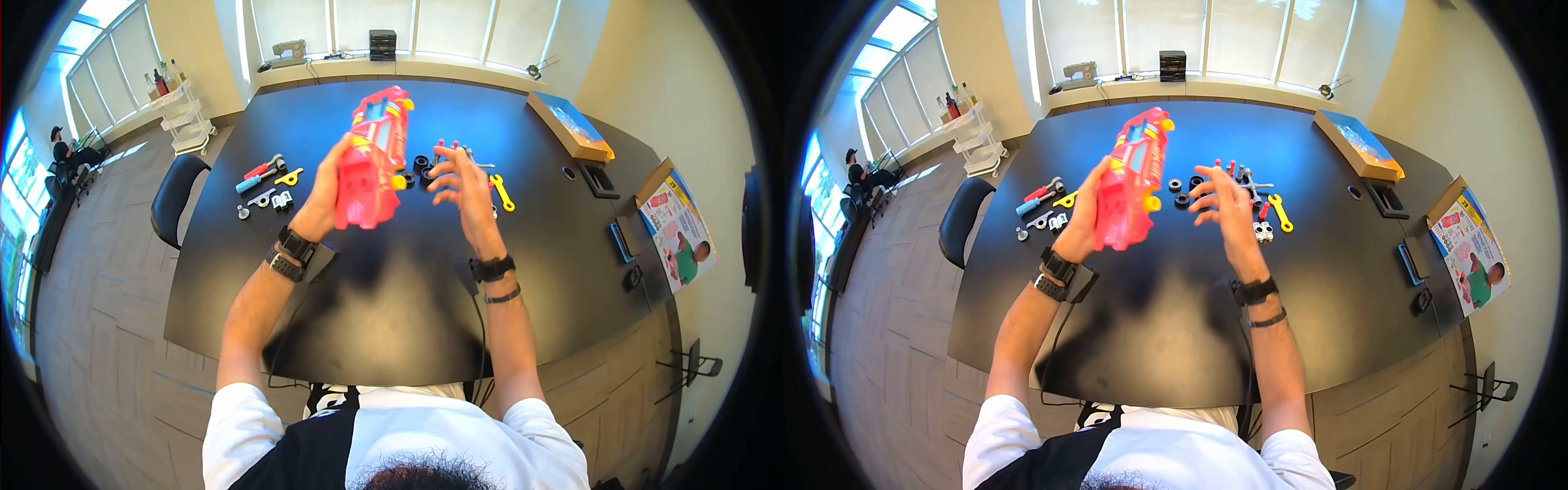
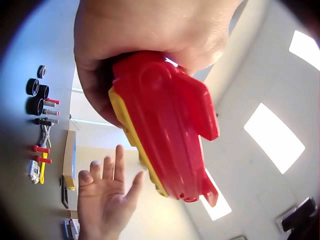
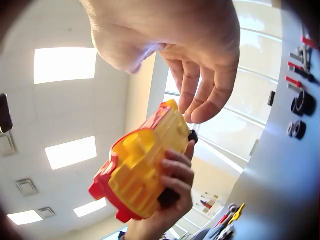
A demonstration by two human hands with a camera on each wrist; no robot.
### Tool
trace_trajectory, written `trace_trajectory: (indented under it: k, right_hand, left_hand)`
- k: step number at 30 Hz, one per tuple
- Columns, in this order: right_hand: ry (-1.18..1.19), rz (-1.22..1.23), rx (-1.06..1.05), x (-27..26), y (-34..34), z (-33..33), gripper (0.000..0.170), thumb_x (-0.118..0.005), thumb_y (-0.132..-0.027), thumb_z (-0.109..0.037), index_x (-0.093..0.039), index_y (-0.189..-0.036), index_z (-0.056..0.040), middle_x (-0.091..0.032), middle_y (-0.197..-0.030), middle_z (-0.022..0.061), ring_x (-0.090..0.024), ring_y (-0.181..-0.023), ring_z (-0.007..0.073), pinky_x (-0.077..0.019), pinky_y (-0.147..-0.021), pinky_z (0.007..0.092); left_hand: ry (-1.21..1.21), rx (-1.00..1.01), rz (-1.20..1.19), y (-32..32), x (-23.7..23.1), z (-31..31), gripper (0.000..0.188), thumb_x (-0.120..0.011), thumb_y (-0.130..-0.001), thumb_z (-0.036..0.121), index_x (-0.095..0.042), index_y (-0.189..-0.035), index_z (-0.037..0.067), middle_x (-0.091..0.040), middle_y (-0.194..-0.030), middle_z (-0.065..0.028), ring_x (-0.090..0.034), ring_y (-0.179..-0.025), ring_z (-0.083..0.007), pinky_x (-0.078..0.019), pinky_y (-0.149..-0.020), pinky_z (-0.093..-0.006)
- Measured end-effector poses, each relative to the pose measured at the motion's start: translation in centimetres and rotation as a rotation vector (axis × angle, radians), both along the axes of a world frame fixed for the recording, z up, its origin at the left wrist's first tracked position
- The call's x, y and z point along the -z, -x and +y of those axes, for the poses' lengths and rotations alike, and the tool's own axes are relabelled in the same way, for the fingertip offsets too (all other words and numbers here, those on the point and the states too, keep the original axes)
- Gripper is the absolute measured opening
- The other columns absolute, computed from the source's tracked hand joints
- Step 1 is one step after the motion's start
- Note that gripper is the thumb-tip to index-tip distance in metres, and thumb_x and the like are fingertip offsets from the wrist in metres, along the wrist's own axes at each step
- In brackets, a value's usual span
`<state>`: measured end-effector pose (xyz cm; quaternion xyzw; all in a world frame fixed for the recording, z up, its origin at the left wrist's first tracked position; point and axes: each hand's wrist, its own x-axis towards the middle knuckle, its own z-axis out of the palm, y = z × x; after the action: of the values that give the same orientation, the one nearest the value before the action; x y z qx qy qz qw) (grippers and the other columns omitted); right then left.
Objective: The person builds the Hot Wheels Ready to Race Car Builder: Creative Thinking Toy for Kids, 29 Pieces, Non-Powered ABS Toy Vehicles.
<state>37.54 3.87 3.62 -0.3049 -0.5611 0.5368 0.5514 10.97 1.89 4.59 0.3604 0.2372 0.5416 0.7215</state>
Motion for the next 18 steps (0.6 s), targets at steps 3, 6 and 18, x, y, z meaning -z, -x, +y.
trace_trajectory:
  k: [3, 6, 18]
  right_hand:
    - [-0.051, -0.185, 0.119, 1.7, -1.0, 4.6, 0.04, -0.062, -0.113, -0.036, -0.075, -0.128, -0.0022, -0.073, -0.097, 0.0043, -0.07, -0.075, 0.01, -0.0569, -0.058, 0.0261]
    - [-0.084, -0.521, 0.184, 4.8, -1.4, 8.6, 0.033, -0.065, -0.109, -0.03, -0.077, -0.123, -0.0033, -0.074, -0.097, 0.0071, -0.073, -0.077, 0.0143, -0.0586, -0.062, 0.0323]
    - [-0.38, -1.275, 0.442, 12.8, 0.6, 13.9, 0.023, -0.075, -0.098, -0.02, -0.074, -0.113, -0.0024, -0.062, -0.125, 0.0197, -0.069, -0.116, 0.0457, -0.0594, -0.094, 0.0552]
  left_hand:
    - [-0.037, -0.058, -0.151, 0.9, -0.1, 0.5, 0.063, -0.058, -0.11, 0.056, -0.059, -0.144, 0.004, -0.076, -0.125, -0.0141, -0.078, -0.104, -0.0275, -0.0658, -0.088, -0.0427]
    - [-0.038, -0.09, -0.203, 1.1, 0.2, 0.7, 0.06, -0.057, -0.11, 0.054, -0.06, -0.142, 0.004, -0.076, -0.123, -0.0138, -0.078, -0.102, -0.0265, -0.0658, -0.085, -0.0412]
    - [0.008, -0.146, -0.264, 1.1, 4.3, -0.6, 0.059, -0.051, -0.11, 0.061, -0.064, -0.135, 0.009, -0.077, -0.108, -0.0091, -0.078, -0.086, -0.0225, -0.0638, -0.069, -0.0396]
